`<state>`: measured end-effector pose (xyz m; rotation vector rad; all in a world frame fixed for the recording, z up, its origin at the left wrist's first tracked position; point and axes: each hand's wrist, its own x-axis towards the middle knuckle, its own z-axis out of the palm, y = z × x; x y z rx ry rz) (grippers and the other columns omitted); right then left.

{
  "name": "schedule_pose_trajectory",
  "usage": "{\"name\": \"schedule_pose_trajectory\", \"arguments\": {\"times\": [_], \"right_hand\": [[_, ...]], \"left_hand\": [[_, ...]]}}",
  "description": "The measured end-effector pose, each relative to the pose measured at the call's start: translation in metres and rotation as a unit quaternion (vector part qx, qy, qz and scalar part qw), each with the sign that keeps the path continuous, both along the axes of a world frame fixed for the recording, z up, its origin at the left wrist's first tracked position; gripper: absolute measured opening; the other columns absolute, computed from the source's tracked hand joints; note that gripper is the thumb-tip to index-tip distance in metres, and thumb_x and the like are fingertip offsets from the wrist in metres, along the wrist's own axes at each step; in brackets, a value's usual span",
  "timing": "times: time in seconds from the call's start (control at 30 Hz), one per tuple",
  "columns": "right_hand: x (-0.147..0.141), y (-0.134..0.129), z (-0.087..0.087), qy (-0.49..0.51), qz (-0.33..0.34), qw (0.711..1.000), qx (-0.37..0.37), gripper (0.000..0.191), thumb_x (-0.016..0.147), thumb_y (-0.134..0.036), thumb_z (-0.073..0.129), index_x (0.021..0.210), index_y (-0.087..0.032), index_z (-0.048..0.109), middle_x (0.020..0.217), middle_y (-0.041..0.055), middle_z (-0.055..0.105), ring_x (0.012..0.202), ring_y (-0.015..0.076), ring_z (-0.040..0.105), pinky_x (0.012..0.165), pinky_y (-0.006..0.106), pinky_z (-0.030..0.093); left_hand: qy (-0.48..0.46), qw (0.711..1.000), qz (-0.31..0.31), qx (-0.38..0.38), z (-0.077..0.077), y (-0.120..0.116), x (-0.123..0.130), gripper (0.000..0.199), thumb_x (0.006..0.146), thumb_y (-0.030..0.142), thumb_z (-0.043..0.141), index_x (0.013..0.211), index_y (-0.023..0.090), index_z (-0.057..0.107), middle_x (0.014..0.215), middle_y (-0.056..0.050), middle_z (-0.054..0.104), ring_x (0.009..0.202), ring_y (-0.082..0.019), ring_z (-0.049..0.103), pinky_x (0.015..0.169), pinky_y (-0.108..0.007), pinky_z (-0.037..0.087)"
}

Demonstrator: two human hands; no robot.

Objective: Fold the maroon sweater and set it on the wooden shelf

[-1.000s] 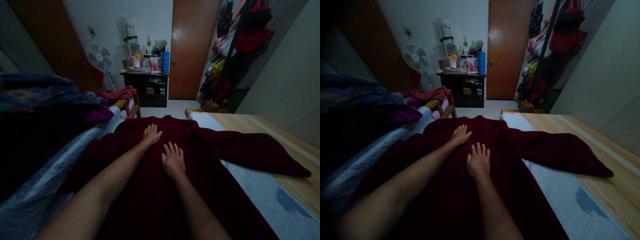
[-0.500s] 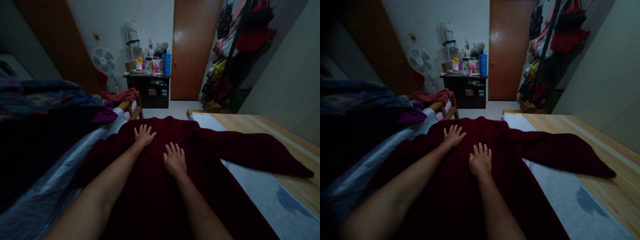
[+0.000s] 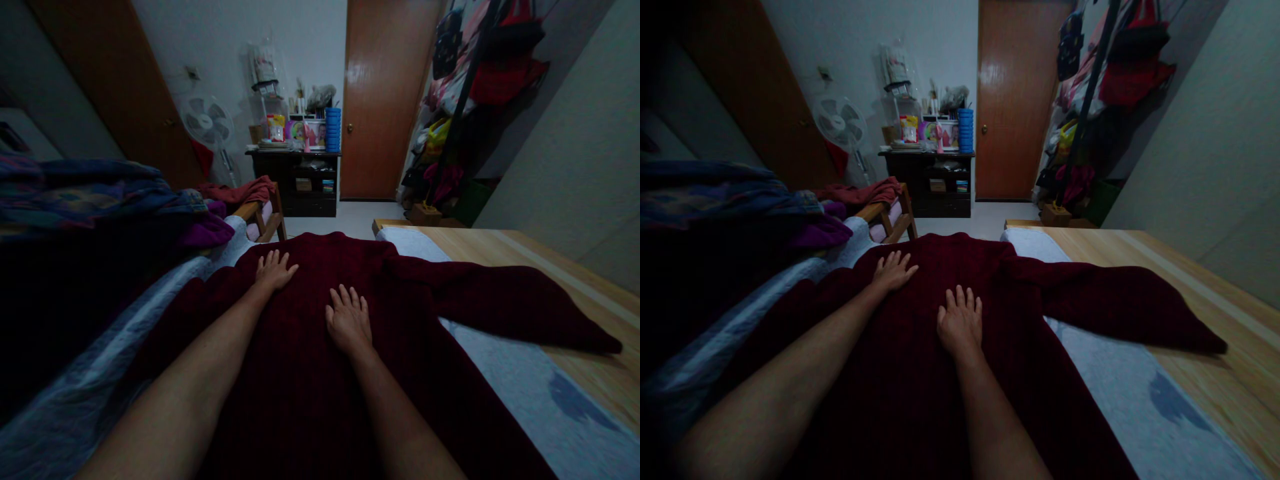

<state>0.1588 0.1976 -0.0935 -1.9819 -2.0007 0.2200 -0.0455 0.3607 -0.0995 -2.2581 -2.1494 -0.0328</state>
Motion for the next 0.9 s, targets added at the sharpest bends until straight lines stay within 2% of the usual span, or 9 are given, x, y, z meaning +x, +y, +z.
{"name": "schedule_pose_trajectory", "arguments": {"times": [0.17, 0.3, 0.4, 0.57, 0.77, 0.83, 0.9], "right_hand": [[0.0, 0.0, 0.0, -0.007, -0.001, 1.0, -0.004, 0.053, 0.094, -0.041, 0.032, 0.144, -0.025, 0.039, 0.154, 0.003, 0.031, 0.142, 0.0256, 0.02, 0.114, 0.046, 0.01], [0.0, 0.001, -0.001, -0.009, -0.004, 1.0, -0.008, 0.053, 0.094, -0.041, 0.032, 0.144, -0.026, 0.039, 0.154, 0.0028, 0.03, 0.142, 0.0261, 0.019, 0.113, 0.047, 0.01], [0.001, 0.0, 0.0, -0.009, 0.0, 1.0, -0.013, 0.053, 0.094, -0.041, 0.032, 0.144, -0.025, 0.038, 0.154, 0.0033, 0.03, 0.142, 0.0261, 0.019, 0.113, 0.047, 0.011], [0.002, 0.0, 0.002, -0.009, 0.003, 1.0, -0.018, 0.054, 0.094, -0.042, 0.032, 0.144, -0.025, 0.038, 0.154, 0.0031, 0.03, 0.142, 0.0255, 0.019, 0.113, 0.046, 0.01], [0.003, -0.001, 0.002, -0.016, 0.005, 1.0, -0.016, 0.054, 0.094, -0.042, 0.031, 0.144, -0.024, 0.038, 0.154, 0.0033, 0.031, 0.142, 0.0244, 0.019, 0.113, 0.045, 0.011], [0.003, -0.003, 0.002, -0.018, 0.004, 1.0, -0.006, 0.054, 0.094, -0.042, 0.03, 0.144, -0.024, 0.039, 0.153, 0.0034, 0.032, 0.141, 0.0247, 0.02, 0.113, 0.045, 0.011], [0.003, -0.003, 0.002, -0.02, 0.003, 1.0, -0.004, 0.054, 0.094, -0.042, 0.03, 0.143, -0.023, 0.039, 0.153, 0.0033, 0.032, 0.141, 0.0244, 0.021, 0.113, 0.045, 0.012]], "left_hand": [[-0.019, 0.999, -0.03, -0.012, 0.003, -0.024, 0.009, 0.067, 0.094, 0.053, 0.018, 0.148, 0.016, 0.029, 0.157, -0.011, 0.022, 0.145, -0.026, 0.014, 0.115, -0.047, 0.015], [-0.052, 0.997, -0.032, -0.051, 0.006, -0.06, 0.024, 0.071, 0.09, 0.065, 0.019, 0.149, 0.026, 0.026, 0.158, -0.009, 0.017, 0.143, -0.038, 0.012, 0.109, -0.062, 0.017], [-0.051, 0.996, -0.056, -0.052, 0.004, -0.096, 0.03, 0.069, 0.09, 0.067, 0.02, 0.149, 0.032, 0.025, 0.158, -0.009, 0.017, 0.143, -0.04, 0.013, 0.106, -0.066, 0.017], [-0.024, 0.993, -0.115, 0.022, 0.002, -0.149, 0.023, 0.063, 0.092, 0.061, 0.027, 0.146, 0.029, 0.032, 0.155, -0.008, 0.027, 0.143, -0.032, 0.019, 0.112, -0.055, 0.019], [-0.034, 0.988, -0.134, 0.068, 0.01, -0.193, 0.018, 0.052, 0.095, 0.042, 0.036, 0.144, 0.023, 0.037, 0.153, -0.009, 0.032, 0.14, -0.025, 0.03, 0.112, -0.045, 0.027], [-0.048, 0.98, -0.167, 0.097, 0.013, -0.208, 0.021, 0.051, 0.095, 0.035, 0.036, 0.144, 0.022, 0.036, 0.155, -0.009, 0.029, 0.139, -0.023, 0.032, 0.112, -0.042, 0.028], [-0.062, 0.97, -0.216, 0.092, 0.014, -0.225, 0.026, 0.049, 0.096, 0.033, 0.036, 0.144, 0.023, 0.037, 0.154, -0.006, 0.03, 0.139, -0.021, 0.032, 0.113, -0.039, 0.028]]}}
